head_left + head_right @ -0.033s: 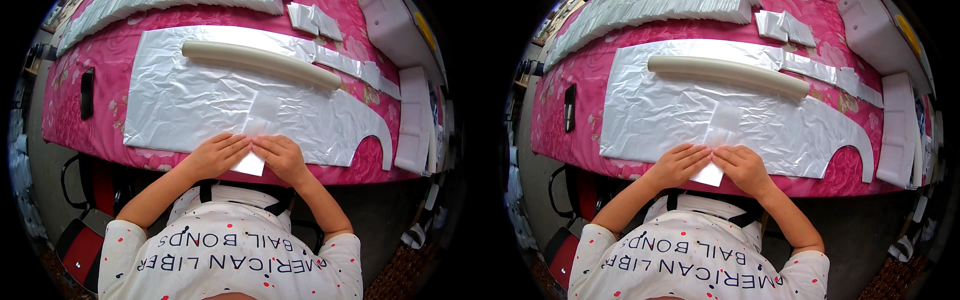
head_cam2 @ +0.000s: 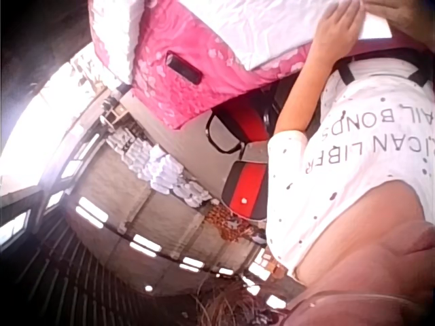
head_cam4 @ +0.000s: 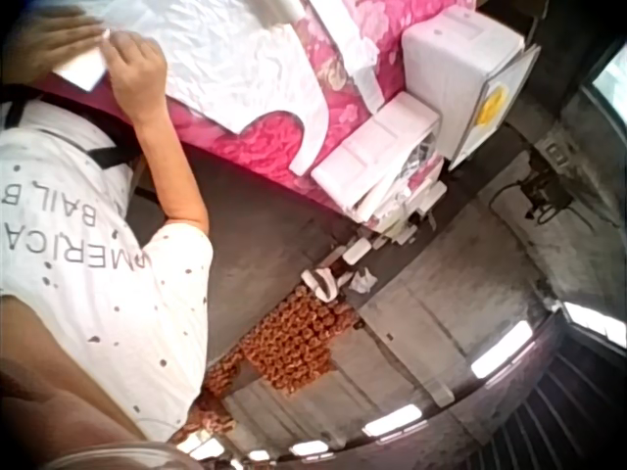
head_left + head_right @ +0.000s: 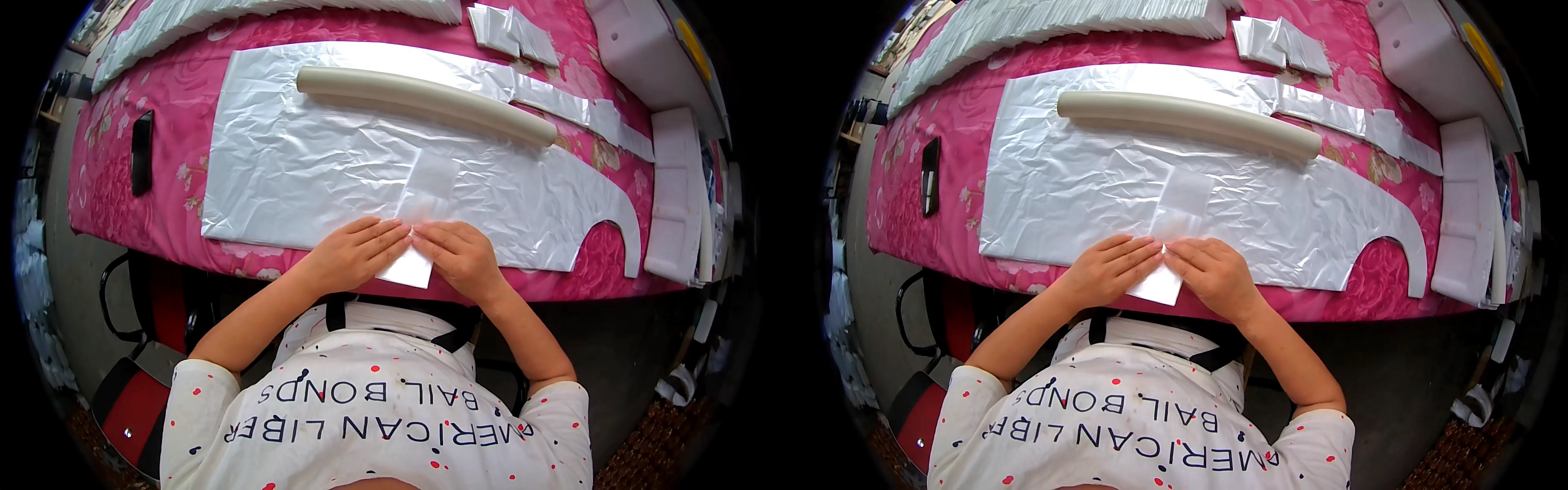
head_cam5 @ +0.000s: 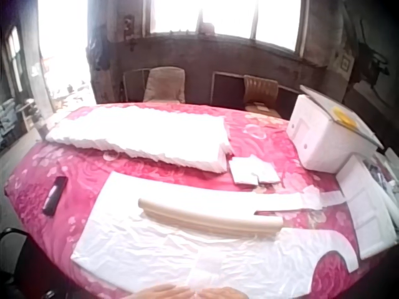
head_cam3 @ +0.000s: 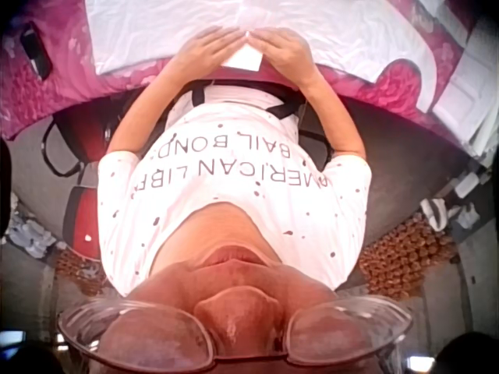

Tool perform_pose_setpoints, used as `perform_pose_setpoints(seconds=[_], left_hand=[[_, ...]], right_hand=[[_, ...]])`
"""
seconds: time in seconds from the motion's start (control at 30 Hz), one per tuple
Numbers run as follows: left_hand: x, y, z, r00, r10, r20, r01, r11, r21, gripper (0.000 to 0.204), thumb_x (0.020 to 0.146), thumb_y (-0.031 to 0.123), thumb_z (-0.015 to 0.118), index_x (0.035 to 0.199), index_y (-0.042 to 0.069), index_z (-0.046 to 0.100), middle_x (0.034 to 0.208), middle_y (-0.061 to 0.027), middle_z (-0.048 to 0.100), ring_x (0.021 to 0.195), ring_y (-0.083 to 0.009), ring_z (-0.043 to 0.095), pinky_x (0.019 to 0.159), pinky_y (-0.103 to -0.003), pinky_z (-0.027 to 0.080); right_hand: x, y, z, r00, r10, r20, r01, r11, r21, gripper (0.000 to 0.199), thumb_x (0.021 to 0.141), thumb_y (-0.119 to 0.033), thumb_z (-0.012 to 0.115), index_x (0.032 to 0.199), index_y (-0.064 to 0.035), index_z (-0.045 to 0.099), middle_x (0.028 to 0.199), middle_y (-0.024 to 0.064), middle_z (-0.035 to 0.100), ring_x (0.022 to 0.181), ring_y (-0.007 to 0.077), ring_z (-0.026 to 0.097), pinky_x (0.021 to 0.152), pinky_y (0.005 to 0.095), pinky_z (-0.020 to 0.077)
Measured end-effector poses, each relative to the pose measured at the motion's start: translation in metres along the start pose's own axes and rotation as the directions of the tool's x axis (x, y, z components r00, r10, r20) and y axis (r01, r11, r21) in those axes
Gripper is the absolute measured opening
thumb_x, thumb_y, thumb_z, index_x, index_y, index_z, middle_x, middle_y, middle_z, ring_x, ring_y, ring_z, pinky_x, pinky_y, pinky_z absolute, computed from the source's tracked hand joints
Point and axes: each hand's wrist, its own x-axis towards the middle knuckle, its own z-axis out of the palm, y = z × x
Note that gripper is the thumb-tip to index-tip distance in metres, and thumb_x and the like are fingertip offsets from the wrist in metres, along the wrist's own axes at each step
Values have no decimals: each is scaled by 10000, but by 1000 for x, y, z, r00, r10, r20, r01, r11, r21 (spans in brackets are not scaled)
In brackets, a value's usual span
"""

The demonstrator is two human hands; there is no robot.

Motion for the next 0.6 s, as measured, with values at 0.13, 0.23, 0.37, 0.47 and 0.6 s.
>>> perform_pose_setpoints(seconds=[0.13,0.23,0.37,0.47,0.6], left_hand=[[1,-1,1,1000,1,5,-1,1000,-31,374,760,96,550,1127,25,573,1180,-87,583,1095,-191,554,899,-341,427],[5,0,0,996,-87,37,92,977,-193,461,709,72,597,1165,28,544,1137,-95,600,1033,-204,577,846,-345,429],[11,-3,-3,957,-270,107,290,882,-371,515,699,28,611,1205,32,514,1041,-104,629,932,-240,600,810,-352,422],[19,-5,-2,886,-441,143,456,774,-439,486,757,39,599,1230,13,488,935,-122,645,843,-272,610,745,-356,443],[31,-5,3,737,-657,156,630,585,-510,487,816,111,595,1259,-21,438,796,-141,651,711,-295,618,627,-365,464]], right_hand=[[-11,2,0,998,50,-27,-50,999,-4,256,665,-69,619,917,-70,659,910,42,641,806,209,605,711,317,494],[-10,3,-2,996,77,-37,-76,997,20,254,656,-66,635,908,-77,666,883,40,644,754,209,596,664,316,495],[-10,5,-3,964,264,-25,-257,953,158,214,689,-70,660,902,-75,675,799,65,645,683,216,590,597,317,480],[-6,4,-6,888,455,57,-458,872,171,135,753,-99,646,879,-63,679,716,97,631,611,235,582,555,319,457],[11,-2,-9,674,721,161,-728,611,310,150,818,-172,604,824,-43,678,635,125,609,534,259,574,522,317,432]])
